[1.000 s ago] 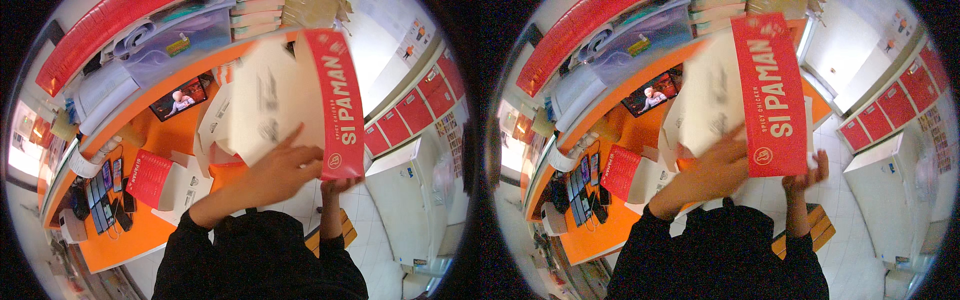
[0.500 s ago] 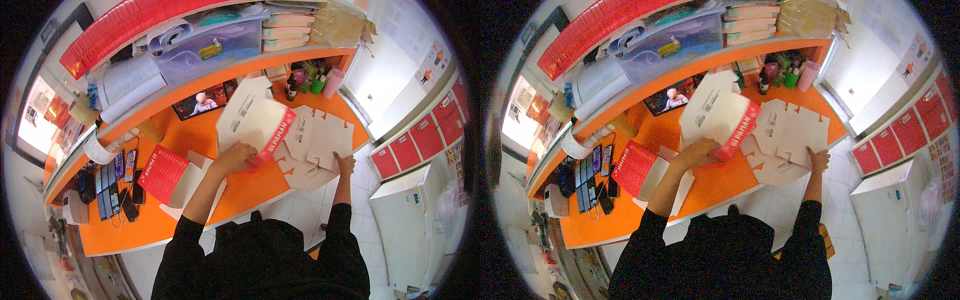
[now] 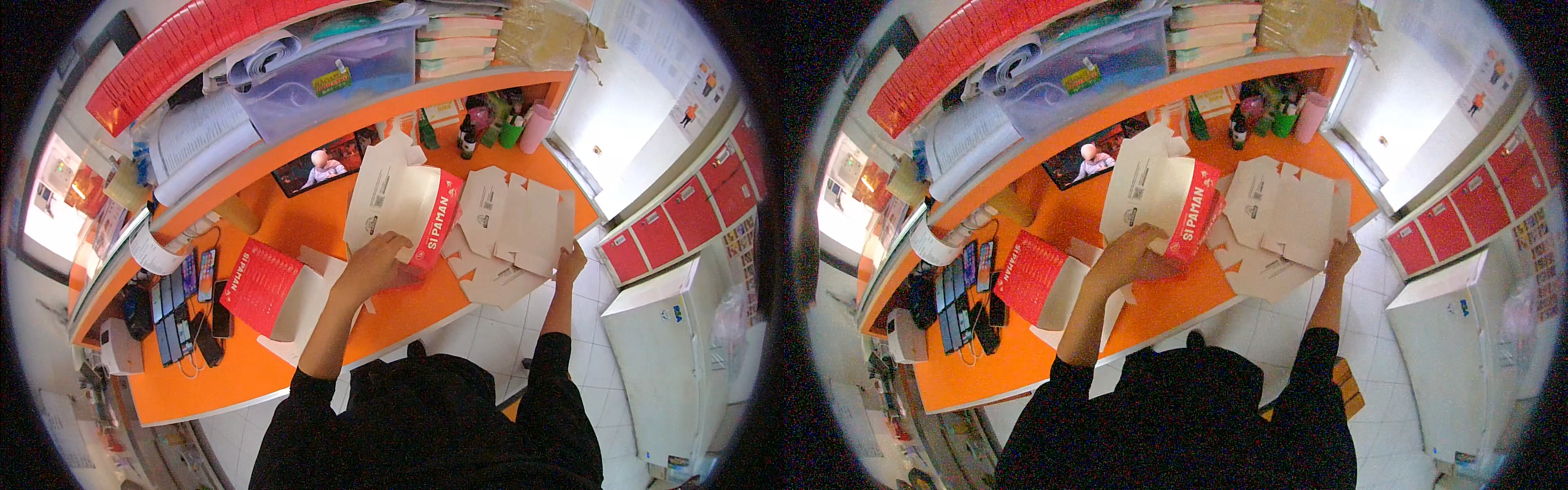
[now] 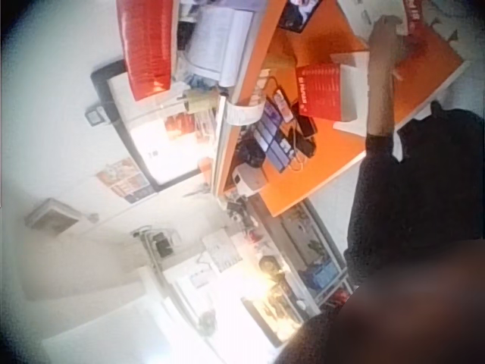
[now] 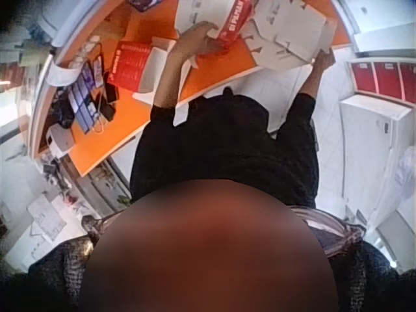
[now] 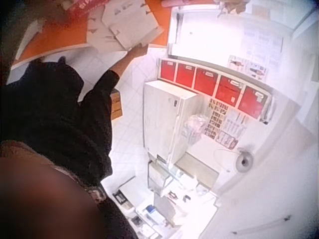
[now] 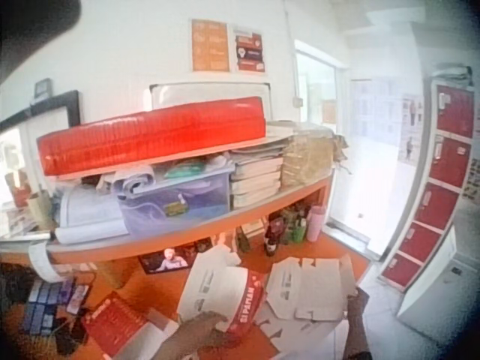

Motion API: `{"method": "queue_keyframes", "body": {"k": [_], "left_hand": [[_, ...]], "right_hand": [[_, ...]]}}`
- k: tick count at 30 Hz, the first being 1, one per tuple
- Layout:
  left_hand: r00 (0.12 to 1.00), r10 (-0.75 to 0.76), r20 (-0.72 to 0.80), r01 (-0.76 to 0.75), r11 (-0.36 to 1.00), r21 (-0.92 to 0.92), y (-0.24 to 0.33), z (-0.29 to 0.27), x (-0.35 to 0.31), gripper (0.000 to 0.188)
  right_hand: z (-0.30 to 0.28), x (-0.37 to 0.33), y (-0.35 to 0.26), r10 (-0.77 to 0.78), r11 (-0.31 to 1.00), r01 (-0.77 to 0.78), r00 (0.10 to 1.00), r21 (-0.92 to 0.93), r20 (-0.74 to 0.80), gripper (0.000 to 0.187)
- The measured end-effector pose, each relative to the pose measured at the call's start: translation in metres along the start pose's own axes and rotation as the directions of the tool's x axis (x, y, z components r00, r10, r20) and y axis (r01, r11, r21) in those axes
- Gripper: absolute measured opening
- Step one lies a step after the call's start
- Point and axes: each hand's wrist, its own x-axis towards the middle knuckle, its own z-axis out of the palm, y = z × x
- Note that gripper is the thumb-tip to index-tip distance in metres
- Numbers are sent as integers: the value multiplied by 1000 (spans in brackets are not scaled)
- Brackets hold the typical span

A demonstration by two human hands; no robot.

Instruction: The person assembles red and white cardboard boxes at a counter. They fold the flat cardboard pieces into box shapes, insert red inserts, and stack the finished boxes on the counter.

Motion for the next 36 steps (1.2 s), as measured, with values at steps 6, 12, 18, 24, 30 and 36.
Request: {"method": "queue_keyframes", "body": {"k": [6,12,18,24,30,36], "left_hand": [[919,202,-337,-224,974,-26,39,-2,-12,37],[974,116,-193,-200,839,-505,77,18,-9,34],[951,255,175,222,-166,-961,112,45,45,58],[980,-58,189,180,-140,-974,140,52,56,62],[967,77,245,256,-217,-942,146,72,58,28],[930,191,314,362,-325,-874,145,79,49,25]], "right_hand": [[-7,-17,-25,-178,946,118,968,-303,-179,28],[-38,-2,-50,-102,988,107,994,111,-49,21],[-112,-55,-74,-287,732,311,948,606,-140,20],[-164,-126,-110,-494,701,430,868,569,-48,22],[-208,-156,-162,-779,573,729,627,374,-27,43],[-234,-157,-188,-675,715,624,734,314,78,49]]}}
